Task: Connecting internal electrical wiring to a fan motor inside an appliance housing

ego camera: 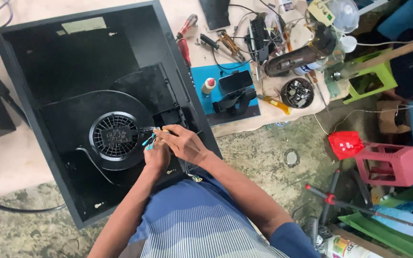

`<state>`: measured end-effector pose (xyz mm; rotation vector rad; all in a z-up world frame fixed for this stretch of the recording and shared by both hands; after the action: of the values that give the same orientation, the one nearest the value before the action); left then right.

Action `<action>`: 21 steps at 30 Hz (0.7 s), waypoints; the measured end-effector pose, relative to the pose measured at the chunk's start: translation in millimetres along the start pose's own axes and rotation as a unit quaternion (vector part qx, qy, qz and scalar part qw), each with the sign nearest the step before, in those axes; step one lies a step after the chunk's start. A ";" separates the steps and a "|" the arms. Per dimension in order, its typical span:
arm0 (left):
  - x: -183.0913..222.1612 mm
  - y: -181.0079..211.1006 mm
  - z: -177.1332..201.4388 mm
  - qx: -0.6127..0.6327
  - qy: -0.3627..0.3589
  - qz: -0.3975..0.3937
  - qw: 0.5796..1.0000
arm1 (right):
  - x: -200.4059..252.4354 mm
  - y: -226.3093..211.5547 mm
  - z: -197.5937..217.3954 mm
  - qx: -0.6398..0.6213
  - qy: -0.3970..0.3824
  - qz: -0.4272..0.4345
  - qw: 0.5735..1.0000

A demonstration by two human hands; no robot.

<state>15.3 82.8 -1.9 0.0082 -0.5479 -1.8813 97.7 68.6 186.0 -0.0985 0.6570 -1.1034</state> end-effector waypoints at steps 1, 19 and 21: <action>-0.6 0.3 3.9 -0.008 -0.012 0.004 1.000 | -0.2 1.0 -0.8 0.004 0.013 0.001 1.000; 38.3 27.9 96.6 0.129 0.248 -0.131 0.951 | 14.9 15.6 -30.1 0.056 0.009 0.049 0.997; 30.8 14.3 47.4 0.098 0.217 -0.077 0.968 | 0.9 -17.6 -11.4 0.025 -0.014 0.052 0.998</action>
<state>3.8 68.9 53.6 0.5946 -0.4334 -1.8907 77.8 62.4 183.1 -0.0360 0.6021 -1.0159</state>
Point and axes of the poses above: each hand's wrist, its own x-axis away from the middle knuckle, its own z-axis out of the back of the hand, y = z × x, the point moved 7 cm from there along -x, towards the middle knuckle, and after that the axes turned 12 degrees about x, right-handed, at the moved point
